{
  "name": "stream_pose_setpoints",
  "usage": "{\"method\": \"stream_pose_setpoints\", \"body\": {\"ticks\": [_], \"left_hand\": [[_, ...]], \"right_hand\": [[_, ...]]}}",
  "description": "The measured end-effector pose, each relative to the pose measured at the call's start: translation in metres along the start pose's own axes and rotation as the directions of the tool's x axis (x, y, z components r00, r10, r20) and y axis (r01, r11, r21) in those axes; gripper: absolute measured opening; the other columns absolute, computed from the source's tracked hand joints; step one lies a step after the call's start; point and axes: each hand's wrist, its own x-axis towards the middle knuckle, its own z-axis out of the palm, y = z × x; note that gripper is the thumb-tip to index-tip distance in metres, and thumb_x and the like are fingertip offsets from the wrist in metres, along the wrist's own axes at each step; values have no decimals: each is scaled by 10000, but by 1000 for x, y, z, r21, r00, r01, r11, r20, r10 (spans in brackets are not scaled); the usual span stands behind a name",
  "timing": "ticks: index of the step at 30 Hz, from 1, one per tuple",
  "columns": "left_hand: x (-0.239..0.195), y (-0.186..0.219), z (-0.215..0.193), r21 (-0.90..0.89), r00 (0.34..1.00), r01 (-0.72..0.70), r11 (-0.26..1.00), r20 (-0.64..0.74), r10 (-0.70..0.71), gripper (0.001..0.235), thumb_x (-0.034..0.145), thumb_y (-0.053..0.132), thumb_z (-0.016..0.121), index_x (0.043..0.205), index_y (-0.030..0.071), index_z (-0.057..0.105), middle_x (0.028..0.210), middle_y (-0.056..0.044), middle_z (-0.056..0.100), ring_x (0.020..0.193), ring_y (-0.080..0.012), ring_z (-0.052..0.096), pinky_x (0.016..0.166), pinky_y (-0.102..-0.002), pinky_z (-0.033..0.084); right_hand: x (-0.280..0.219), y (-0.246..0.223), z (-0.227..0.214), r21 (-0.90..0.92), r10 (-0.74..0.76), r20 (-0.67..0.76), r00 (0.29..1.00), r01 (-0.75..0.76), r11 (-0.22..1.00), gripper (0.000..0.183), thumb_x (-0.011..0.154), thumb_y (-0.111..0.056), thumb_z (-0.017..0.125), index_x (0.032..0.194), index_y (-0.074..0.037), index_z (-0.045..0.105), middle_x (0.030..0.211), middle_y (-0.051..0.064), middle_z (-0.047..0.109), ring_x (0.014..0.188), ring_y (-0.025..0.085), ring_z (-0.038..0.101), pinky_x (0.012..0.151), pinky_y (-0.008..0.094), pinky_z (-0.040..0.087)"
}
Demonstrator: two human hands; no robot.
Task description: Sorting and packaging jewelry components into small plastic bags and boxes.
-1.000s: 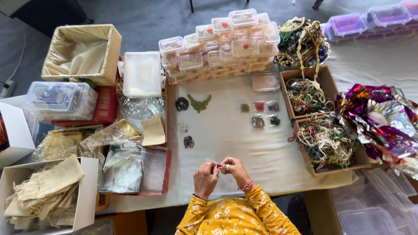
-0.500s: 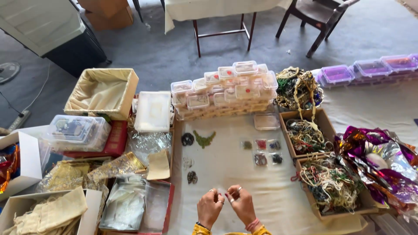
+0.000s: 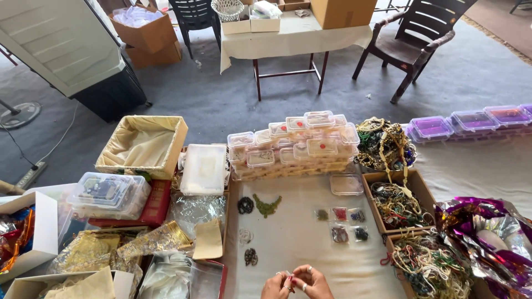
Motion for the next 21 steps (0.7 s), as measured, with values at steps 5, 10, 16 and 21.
{"method": "stream_pose_setpoints", "body": {"ticks": [5,10,16,21], "left_hand": [[-2,5,-13,63,998,-44,997,42,41,196,907,311,652,959,143,740,766,-43,767,783,-186,781,766,-357,596],[0,0,-10,266,999,-35,963,-23,43,219,806,341,732,938,167,755,777,-53,742,794,-207,755,761,-377,580],[11,-17,1,307,998,46,950,17,-54,263,784,370,745,865,120,736,742,-101,728,768,-208,763,781,-363,590],[14,-16,-8,211,999,-46,976,7,46,269,856,366,723,868,98,711,753,-82,728,748,-213,753,744,-393,588]], "right_hand": [[-3,-1,-3,-157,150,91,984,-135,978,267,856,13,750,1105,-21,659,984,112,798,987,188,780,893,322,624],[20,47,-28,-93,102,141,985,-89,992,173,898,54,703,1069,28,689,993,132,795,1018,198,769,899,325,601],[27,67,-34,-453,-485,240,841,539,710,149,877,88,638,900,-19,738,870,149,800,951,186,811,801,329,644],[31,123,-37,-472,-397,111,911,400,785,278,802,-36,857,1063,-33,760,840,98,777,698,140,734,632,301,601]]}}
